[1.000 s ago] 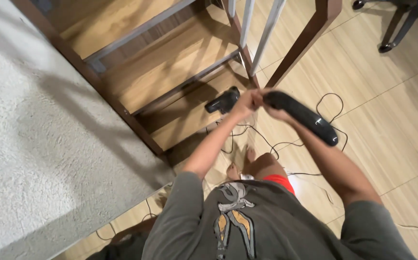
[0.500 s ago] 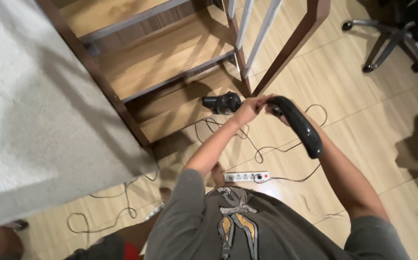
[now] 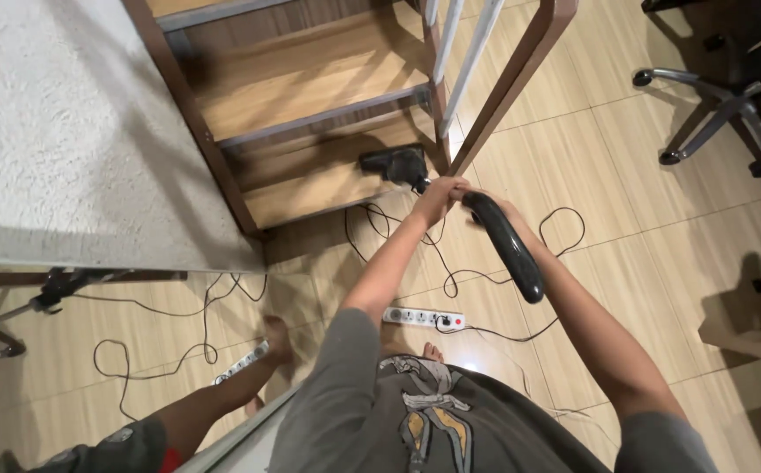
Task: The person carries a vacuum cleaner through the room, handles its cord and attachments, and vacuums the wooden stairs step by step.
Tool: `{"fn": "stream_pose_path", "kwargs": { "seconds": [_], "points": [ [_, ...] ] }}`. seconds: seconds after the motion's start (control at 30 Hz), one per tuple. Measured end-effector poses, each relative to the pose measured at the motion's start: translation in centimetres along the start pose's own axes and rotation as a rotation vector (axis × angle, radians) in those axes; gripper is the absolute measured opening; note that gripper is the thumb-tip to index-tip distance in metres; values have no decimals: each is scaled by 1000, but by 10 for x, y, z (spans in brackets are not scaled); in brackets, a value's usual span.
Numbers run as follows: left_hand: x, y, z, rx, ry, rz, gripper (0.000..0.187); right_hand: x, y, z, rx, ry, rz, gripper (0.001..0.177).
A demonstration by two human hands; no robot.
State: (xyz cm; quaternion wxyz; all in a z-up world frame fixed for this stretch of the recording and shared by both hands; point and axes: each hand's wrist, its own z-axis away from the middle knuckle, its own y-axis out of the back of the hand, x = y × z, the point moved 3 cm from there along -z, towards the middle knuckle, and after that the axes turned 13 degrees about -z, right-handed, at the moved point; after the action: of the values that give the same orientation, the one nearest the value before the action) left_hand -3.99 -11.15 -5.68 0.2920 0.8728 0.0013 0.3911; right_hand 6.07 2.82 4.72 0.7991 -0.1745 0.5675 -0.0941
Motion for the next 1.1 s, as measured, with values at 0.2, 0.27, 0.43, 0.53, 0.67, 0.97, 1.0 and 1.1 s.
{"fn": "stream_pose_path", "kwargs": {
  "seconds": [0.2,0.27,0.43,0.53,0.67,0.97,1.0,1.1],
  "points": [
    [-8,-30,11,-41,301,-149,12,-31,-34,93,204,-481,-348,59],
    [-8,-44,28,-63,388,-351,27,-26,-27,98,-11,-469,-425,44],
    [10,-45,69,-146,533,-545,74,25,-11,98,187,-342,-189,29],
    [21,-29,110,-233,625,-492,68,56,-18,87,239,-260,-99,27],
    [22,-4,143,-236,598,-485,61,85,-19,74,304,-199,2,29],
    [87,-3,122,-181,270,-329,71,98,47,82,329,-281,432,28],
    [101,-5,112,-173,177,-324,75,93,49,86,292,-295,404,28],
    [135,-20,102,-263,-11,-446,79,83,58,127,211,-373,352,25]
  ]
}}
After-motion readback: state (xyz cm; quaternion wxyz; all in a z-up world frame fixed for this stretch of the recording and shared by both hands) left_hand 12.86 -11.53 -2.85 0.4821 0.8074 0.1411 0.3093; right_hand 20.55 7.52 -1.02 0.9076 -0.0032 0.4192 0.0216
